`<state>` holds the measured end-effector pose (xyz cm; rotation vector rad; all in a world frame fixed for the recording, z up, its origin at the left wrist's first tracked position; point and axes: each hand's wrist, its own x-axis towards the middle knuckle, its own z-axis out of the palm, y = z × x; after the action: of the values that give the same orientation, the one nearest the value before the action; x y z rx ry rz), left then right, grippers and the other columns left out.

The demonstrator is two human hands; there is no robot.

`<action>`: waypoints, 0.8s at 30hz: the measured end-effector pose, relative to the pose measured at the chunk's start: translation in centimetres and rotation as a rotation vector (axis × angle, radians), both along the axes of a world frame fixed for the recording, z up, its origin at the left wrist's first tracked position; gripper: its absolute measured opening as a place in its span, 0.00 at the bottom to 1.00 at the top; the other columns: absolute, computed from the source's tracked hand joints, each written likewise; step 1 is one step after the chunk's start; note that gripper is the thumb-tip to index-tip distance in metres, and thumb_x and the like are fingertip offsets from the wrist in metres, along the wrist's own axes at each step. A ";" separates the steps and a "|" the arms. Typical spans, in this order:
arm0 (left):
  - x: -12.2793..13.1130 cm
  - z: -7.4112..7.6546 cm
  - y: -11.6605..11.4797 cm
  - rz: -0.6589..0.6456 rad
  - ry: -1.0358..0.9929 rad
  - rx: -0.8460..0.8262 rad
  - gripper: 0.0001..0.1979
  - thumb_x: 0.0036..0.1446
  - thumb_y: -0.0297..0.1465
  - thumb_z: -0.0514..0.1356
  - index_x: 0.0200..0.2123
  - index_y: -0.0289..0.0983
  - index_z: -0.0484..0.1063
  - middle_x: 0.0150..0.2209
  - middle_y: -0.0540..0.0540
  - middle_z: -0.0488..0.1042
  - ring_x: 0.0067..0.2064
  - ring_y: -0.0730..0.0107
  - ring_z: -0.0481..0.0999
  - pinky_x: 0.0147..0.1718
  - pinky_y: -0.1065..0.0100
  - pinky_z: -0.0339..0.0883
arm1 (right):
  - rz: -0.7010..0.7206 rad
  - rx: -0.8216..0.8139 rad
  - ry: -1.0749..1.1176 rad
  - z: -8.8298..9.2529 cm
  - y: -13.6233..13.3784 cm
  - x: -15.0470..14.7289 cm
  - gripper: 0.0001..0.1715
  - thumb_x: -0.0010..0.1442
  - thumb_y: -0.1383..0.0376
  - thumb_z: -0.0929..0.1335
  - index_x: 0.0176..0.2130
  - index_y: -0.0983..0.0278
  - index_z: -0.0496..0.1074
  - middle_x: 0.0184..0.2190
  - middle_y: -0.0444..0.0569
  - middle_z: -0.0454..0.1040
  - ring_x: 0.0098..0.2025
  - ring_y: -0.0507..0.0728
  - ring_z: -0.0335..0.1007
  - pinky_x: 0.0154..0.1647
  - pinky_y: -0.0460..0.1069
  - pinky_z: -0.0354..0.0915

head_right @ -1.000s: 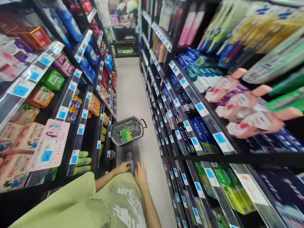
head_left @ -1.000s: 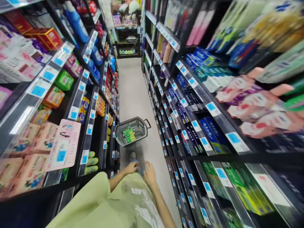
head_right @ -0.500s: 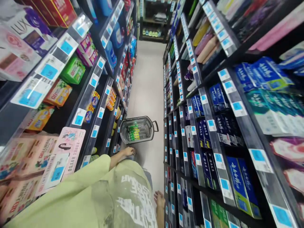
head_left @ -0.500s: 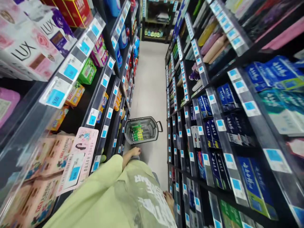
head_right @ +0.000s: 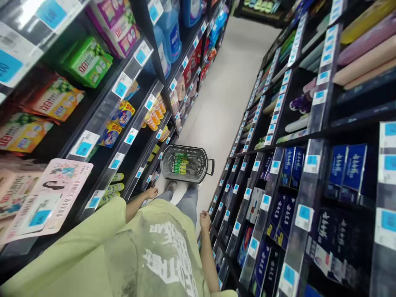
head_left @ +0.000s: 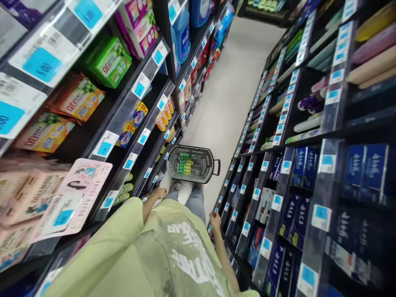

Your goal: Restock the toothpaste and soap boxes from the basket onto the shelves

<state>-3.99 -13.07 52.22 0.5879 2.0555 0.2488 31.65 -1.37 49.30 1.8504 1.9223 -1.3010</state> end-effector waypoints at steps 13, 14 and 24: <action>8.7 -1.9 2.1 0.164 -0.033 -0.039 0.14 0.65 0.41 0.58 0.42 0.38 0.77 0.43 0.41 0.81 0.45 0.62 0.80 0.52 0.53 0.74 | -0.012 -0.131 0.374 -4.7 21.7 -8.8 0.29 0.48 0.61 0.72 0.50 0.67 0.72 0.51 0.61 0.78 0.47 0.62 0.78 0.49 0.60 0.74; 8.8 -2.3 1.9 0.178 -0.046 -0.049 0.13 0.63 0.40 0.57 0.41 0.39 0.78 0.43 0.41 0.81 0.46 0.61 0.80 0.53 0.53 0.73 | -0.019 -0.152 0.374 -5.6 22.0 -9.9 0.33 0.47 0.60 0.73 0.52 0.67 0.71 0.54 0.62 0.76 0.49 0.63 0.77 0.50 0.61 0.74; 1.8 -13.9 6.4 0.165 -0.177 -0.013 0.14 0.55 0.28 0.57 0.44 0.43 0.78 0.45 0.43 0.82 0.48 0.55 0.81 0.53 0.59 0.74 | -0.231 -0.264 0.204 -21.2 20.3 -20.3 0.47 0.52 0.54 0.72 0.64 0.71 0.61 0.62 0.69 0.68 0.61 0.67 0.71 0.61 0.60 0.67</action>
<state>-2.18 -6.66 38.36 0.3749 1.9331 0.3708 11.31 18.93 28.14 1.9075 1.5588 -1.7818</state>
